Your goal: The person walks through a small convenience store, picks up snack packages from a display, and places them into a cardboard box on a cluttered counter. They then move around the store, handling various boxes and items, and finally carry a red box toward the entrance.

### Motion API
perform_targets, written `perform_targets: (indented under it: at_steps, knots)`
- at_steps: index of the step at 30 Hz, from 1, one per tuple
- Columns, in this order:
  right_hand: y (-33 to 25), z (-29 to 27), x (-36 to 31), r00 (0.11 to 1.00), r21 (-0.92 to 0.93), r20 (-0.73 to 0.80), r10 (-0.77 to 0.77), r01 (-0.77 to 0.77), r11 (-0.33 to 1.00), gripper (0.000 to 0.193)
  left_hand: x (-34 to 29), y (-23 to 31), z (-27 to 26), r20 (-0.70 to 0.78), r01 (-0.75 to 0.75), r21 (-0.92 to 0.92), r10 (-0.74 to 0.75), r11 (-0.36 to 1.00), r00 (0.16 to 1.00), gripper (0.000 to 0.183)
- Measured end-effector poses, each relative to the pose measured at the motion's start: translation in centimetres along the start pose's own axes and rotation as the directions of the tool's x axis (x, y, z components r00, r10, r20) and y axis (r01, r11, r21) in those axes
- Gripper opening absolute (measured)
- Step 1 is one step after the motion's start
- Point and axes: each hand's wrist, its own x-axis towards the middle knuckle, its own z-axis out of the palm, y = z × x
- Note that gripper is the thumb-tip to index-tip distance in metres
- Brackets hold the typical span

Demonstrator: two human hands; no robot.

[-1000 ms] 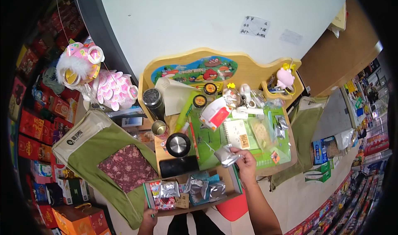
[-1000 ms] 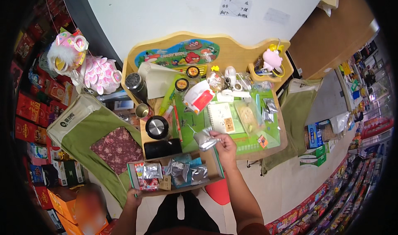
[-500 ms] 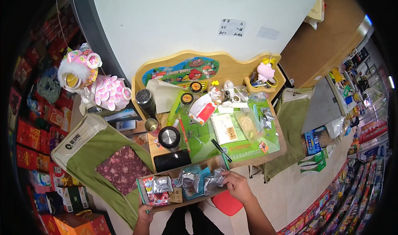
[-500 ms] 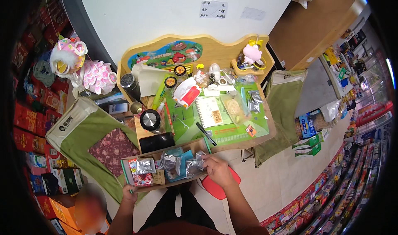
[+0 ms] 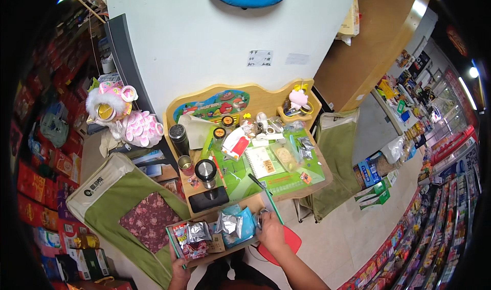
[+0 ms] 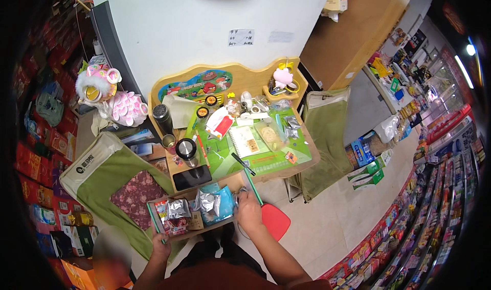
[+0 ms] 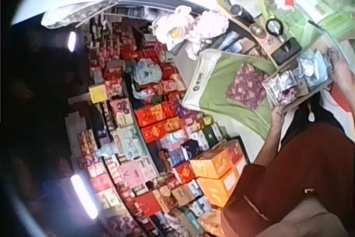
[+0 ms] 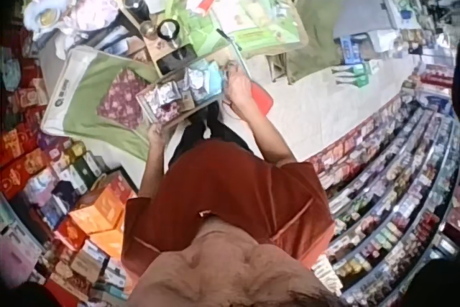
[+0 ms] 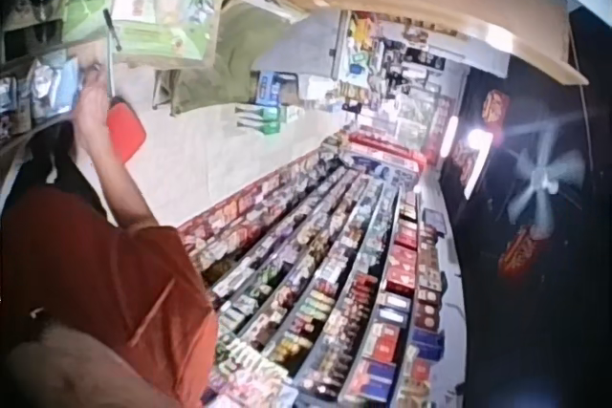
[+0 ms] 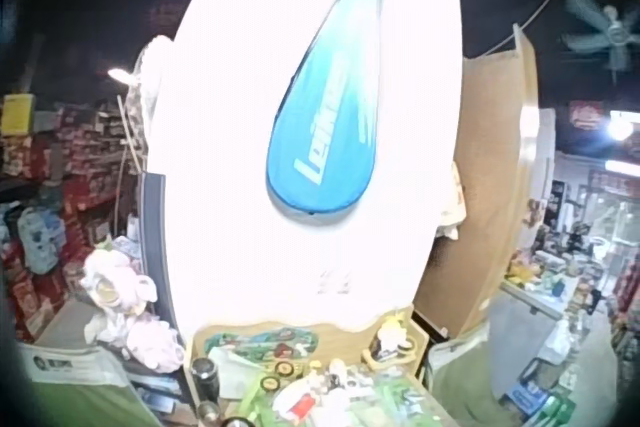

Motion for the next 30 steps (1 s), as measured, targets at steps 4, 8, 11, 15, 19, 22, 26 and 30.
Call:
perform_targets:
  at_steps: [4,8,11,15,19,22,26,30]
  knots:
    - [0.5,0.0,0.4,0.991,0.012,-0.133,-0.002,0.004,1.000,0.024,-0.2,1.2,0.8,0.035,-0.005,0.045,0.003,0.999,0.999,0.093]
    - [0.2,0.5,0.6,0.962,0.011,-0.273,-0.030,0.034,0.999,0.015,-0.7,0.9,-1.7,0.056,0.089,0.062,-0.093,0.994,0.994,0.098]
    - [0.4,0.5,0.7,0.925,0.009,-0.372,-0.077,0.086,0.996,0.012,-0.9,0.8,-2.3,0.092,0.139,0.073,-0.146,0.988,0.985,0.097]
    - [0.3,1.3,-0.6,0.959,-0.002,-0.284,-0.007,0.007,1.000,0.010,-0.2,-0.8,-5.1,0.094,0.162,0.066,-0.168,0.985,0.981,0.096]
    - [0.3,-0.4,-2.8,0.915,0.098,-0.398,-0.058,0.105,0.990,0.014,0.4,-1.6,-7.0,0.103,0.170,0.009,-0.170,0.985,0.980,0.089]
    - [3.7,0.3,-3.5,0.913,0.211,-0.386,0.131,-0.051,0.976,0.014,-0.6,0.4,-4.1,0.044,0.197,-0.007,-0.197,0.980,0.979,0.078]
    - [7.4,3.0,-0.2,0.936,0.136,-0.343,0.072,-0.026,0.990,0.016,-0.1,1.2,-8.7,0.014,0.122,0.085,-0.124,0.989,0.992,0.076]
    - [9.7,6.2,5.8,0.967,0.108,-0.223,0.123,-0.101,0.989,0.020,0.2,0.1,-10.5,-0.055,0.094,0.050,-0.091,0.994,0.994,0.073]
